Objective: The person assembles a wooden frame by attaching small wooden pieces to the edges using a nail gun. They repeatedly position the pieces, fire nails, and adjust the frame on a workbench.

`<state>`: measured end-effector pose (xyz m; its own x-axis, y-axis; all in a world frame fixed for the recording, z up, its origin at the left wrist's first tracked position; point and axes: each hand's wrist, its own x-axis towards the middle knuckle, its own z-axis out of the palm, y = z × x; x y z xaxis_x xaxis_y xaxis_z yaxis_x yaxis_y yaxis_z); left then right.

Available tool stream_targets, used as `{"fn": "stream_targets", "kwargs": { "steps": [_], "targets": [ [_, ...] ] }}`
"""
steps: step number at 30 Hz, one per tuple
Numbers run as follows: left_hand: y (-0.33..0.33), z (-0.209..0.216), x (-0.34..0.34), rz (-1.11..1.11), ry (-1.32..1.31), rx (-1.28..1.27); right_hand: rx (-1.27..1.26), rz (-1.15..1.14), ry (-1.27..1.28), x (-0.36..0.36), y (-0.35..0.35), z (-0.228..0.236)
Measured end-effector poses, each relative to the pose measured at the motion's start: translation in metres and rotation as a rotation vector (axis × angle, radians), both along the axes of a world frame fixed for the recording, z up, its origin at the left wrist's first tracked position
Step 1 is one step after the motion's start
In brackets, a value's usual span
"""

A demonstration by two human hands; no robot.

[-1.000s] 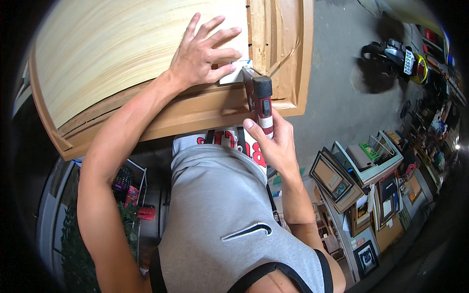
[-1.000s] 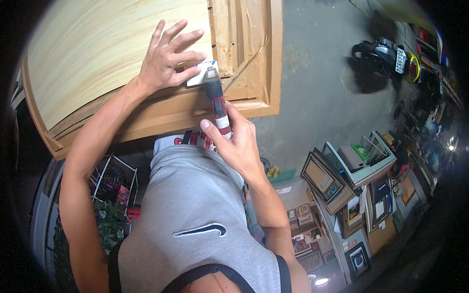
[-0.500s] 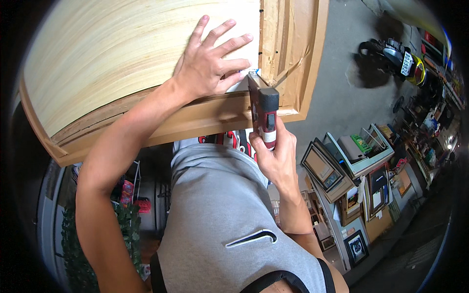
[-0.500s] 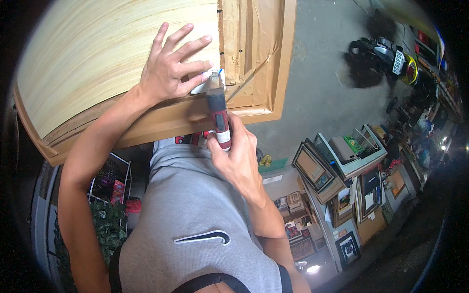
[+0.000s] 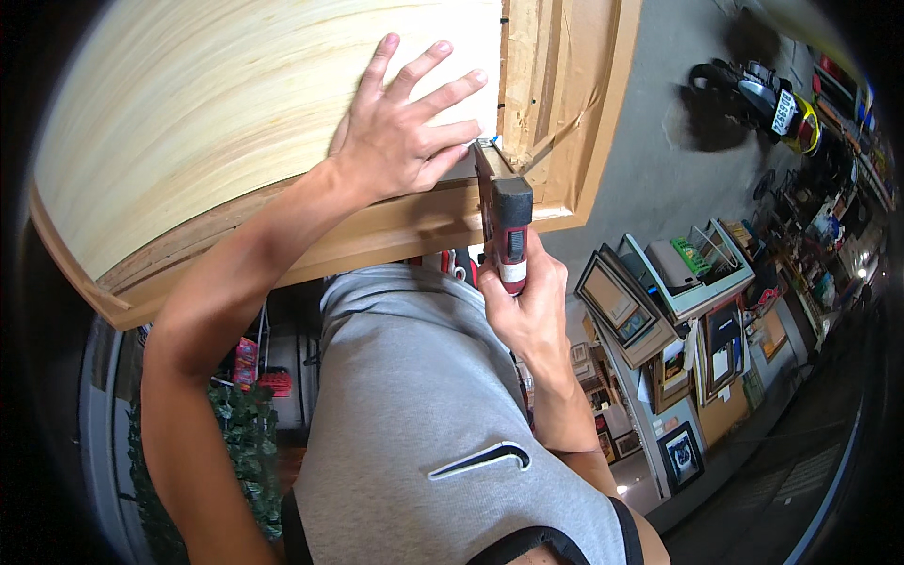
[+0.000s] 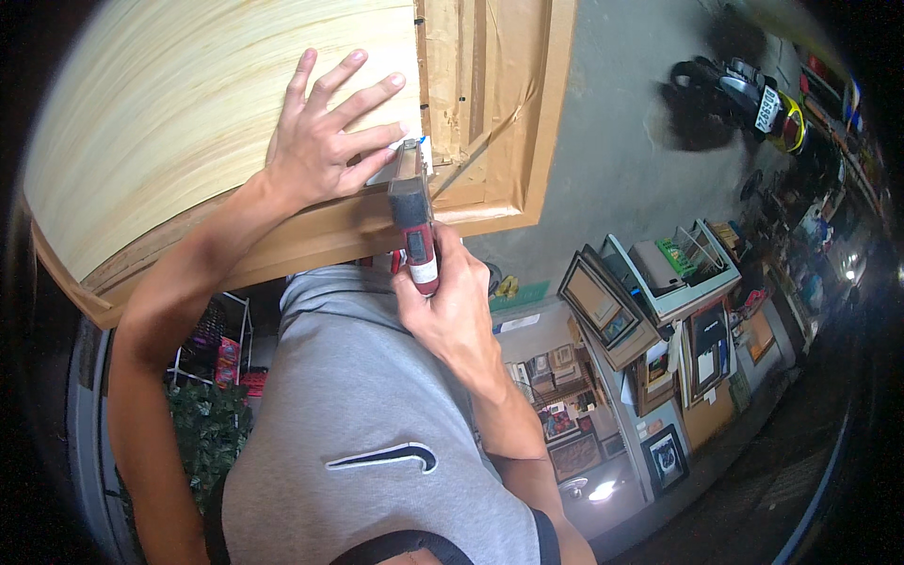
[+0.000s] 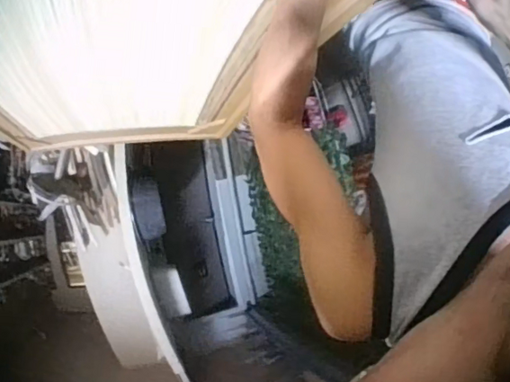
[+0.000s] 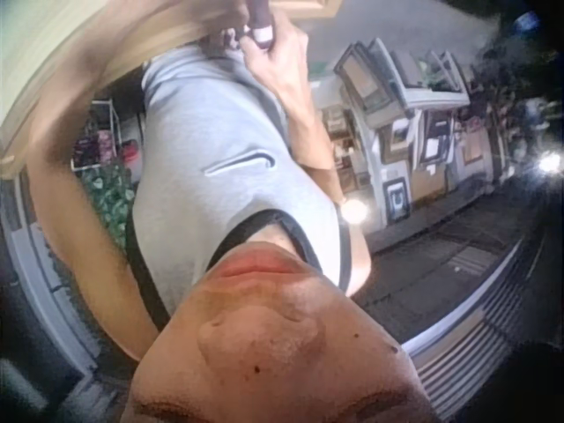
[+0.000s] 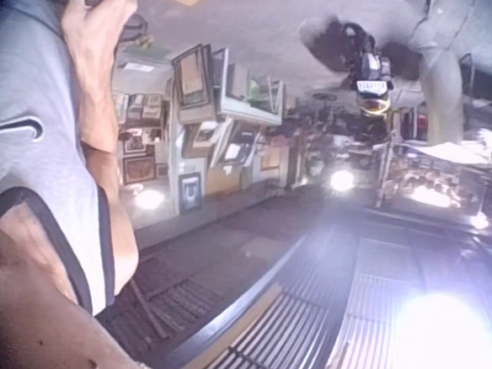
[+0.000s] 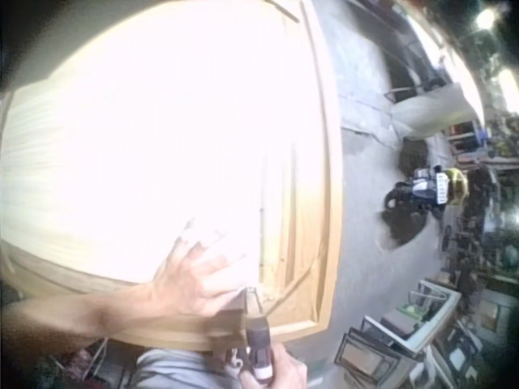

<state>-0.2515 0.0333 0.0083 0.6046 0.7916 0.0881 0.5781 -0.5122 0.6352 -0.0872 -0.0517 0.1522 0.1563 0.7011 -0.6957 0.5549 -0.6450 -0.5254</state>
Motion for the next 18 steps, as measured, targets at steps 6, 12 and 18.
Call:
{"fn": "stream_targets", "kwargs": {
  "steps": [6, 12, 18],
  "targets": [
    [-0.0006, -0.0011, 0.0002, -0.006, 0.005, 0.008, -0.011, 0.012, -0.036, -0.0028, 0.0037, 0.0016],
    [0.0003, 0.0004, 0.0009, -0.014, 0.014, 0.011, -0.043, 0.033, -0.022, 0.0002, 0.0064, 0.0014],
    [-0.0003, -0.0026, 0.0004, -0.016, -0.013, 0.018, -0.034, 0.037, -0.076, 0.0005, 0.0028, 0.0015]
  ]
}}
